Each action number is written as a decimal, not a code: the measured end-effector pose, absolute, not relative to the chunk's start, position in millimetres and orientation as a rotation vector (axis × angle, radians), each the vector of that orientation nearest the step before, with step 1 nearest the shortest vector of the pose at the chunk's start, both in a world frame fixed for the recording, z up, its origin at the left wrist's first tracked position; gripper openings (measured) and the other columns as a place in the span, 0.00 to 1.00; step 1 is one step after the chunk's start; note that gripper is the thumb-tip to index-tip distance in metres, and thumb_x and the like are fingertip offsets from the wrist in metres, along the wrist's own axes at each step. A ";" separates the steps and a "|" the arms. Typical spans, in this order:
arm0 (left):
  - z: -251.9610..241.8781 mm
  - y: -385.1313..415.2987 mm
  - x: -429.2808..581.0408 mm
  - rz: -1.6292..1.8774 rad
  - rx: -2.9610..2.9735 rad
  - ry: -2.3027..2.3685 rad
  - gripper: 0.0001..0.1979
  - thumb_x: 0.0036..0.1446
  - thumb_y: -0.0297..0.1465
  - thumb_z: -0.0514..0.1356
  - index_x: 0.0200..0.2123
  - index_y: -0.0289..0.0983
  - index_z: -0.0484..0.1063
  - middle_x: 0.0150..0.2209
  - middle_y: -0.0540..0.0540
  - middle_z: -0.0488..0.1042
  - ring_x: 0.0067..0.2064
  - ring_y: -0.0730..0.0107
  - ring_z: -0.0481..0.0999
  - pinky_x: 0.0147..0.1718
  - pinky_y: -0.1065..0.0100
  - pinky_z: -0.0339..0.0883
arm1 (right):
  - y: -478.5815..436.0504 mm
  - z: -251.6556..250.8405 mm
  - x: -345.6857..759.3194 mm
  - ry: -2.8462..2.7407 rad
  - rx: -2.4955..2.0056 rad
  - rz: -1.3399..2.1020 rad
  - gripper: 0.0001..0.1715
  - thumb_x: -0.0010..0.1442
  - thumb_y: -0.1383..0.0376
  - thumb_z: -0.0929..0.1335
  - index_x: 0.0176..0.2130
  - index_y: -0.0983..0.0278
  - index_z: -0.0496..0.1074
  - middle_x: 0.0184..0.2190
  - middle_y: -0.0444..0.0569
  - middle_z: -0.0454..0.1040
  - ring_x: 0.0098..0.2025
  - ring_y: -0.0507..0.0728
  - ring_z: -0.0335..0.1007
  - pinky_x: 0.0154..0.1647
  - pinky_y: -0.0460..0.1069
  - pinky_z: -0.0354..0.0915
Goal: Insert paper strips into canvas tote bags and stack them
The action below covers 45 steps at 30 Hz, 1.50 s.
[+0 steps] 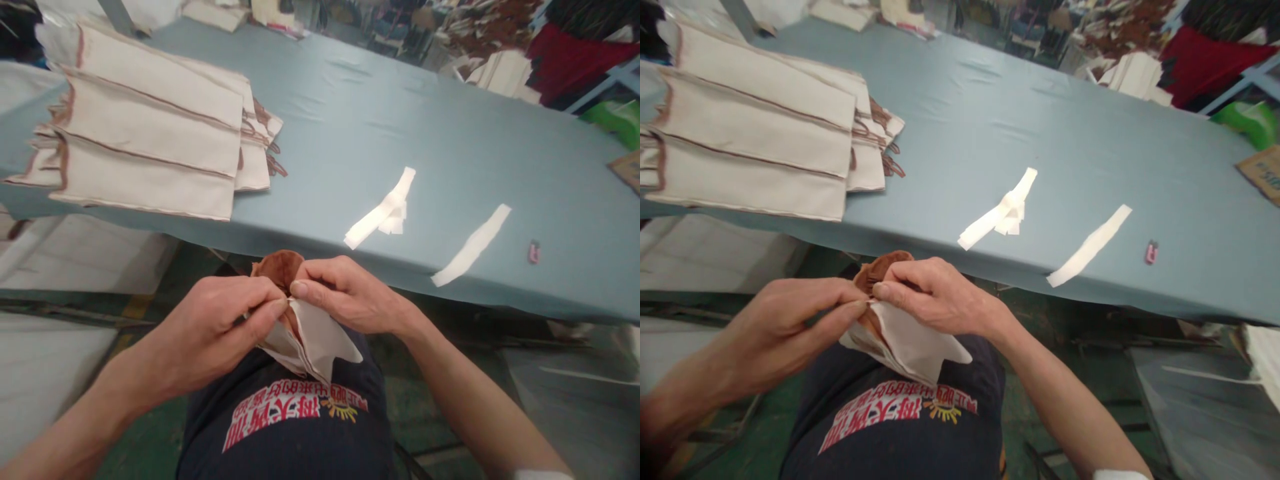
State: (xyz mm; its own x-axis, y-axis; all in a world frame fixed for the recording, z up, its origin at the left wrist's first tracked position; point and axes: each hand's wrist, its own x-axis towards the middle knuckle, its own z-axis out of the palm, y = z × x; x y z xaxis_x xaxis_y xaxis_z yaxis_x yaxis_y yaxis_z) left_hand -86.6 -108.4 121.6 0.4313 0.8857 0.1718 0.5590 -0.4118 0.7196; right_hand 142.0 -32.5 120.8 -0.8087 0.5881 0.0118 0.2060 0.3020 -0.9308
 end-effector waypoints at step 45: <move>39.0 -53.4 -9.4 0.826 2.134 1.491 0.16 0.81 0.37 0.50 0.39 0.43 0.72 0.30 0.55 0.82 0.28 0.70 0.84 0.30 0.72 0.71 | 2.2 31.3 215.0 -2.173 -1.408 -0.089 0.13 0.69 0.59 0.76 0.49 0.63 0.77 0.45 0.55 0.83 0.43 0.63 0.76 0.42 0.56 0.70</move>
State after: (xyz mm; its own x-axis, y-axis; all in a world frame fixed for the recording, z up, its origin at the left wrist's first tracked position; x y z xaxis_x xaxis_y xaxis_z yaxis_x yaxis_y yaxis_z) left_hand -9.4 -53.4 39.0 0.2534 0.9383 0.2352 0.6972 -0.3457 0.6281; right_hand 215.0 2.2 31.3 -0.3051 0.8263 0.4734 0.8621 0.4508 -0.2312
